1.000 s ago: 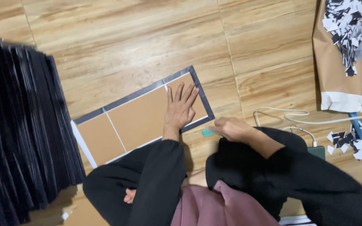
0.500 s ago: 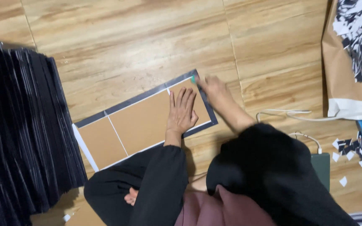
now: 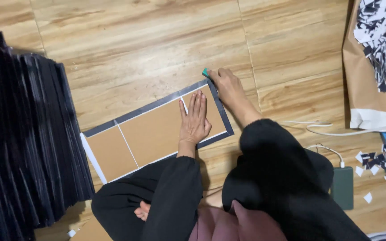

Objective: Assembling folders by placing cardboard inserts onto paper sheets and using a pressing tool to secure them.

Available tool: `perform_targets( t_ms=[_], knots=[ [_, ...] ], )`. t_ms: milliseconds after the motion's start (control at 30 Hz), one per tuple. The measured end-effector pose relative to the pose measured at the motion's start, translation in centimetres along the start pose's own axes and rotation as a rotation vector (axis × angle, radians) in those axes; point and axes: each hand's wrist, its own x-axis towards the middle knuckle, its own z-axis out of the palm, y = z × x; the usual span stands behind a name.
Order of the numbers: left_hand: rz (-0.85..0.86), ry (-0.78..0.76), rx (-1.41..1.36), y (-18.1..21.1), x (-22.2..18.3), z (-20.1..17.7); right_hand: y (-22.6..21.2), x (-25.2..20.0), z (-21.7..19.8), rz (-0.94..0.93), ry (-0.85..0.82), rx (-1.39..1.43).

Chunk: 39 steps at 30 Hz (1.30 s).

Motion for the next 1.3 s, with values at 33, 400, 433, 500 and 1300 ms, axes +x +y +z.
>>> perform_targets(
  t_ms=[33,400,433,500,1300],
  knots=[
    [0.001,0.0,0.004,-0.2,0.1,0.0,-0.3,0.1,-1.2,0.0,0.003,0.003],
    [0.018,-0.106,0.051,0.0,-0.2,-0.2,-1.9,-13.3,-7.5,-0.17,-0.651,0.073],
    [0.028,-0.098,0.051,0.2,-0.2,-0.8,-1.6,-14.3,-6.9,-0.163,-0.641,0.067],
    [0.092,-0.202,0.073,0.7,0.1,-2.0,-1.0,-16.1,-6.0,-0.099,-0.727,0.143],
    [0.651,-0.181,0.667,-3.1,14.4,-7.4,6.2,-15.5,-7.1,0.587,0.171,0.319]
  ],
)
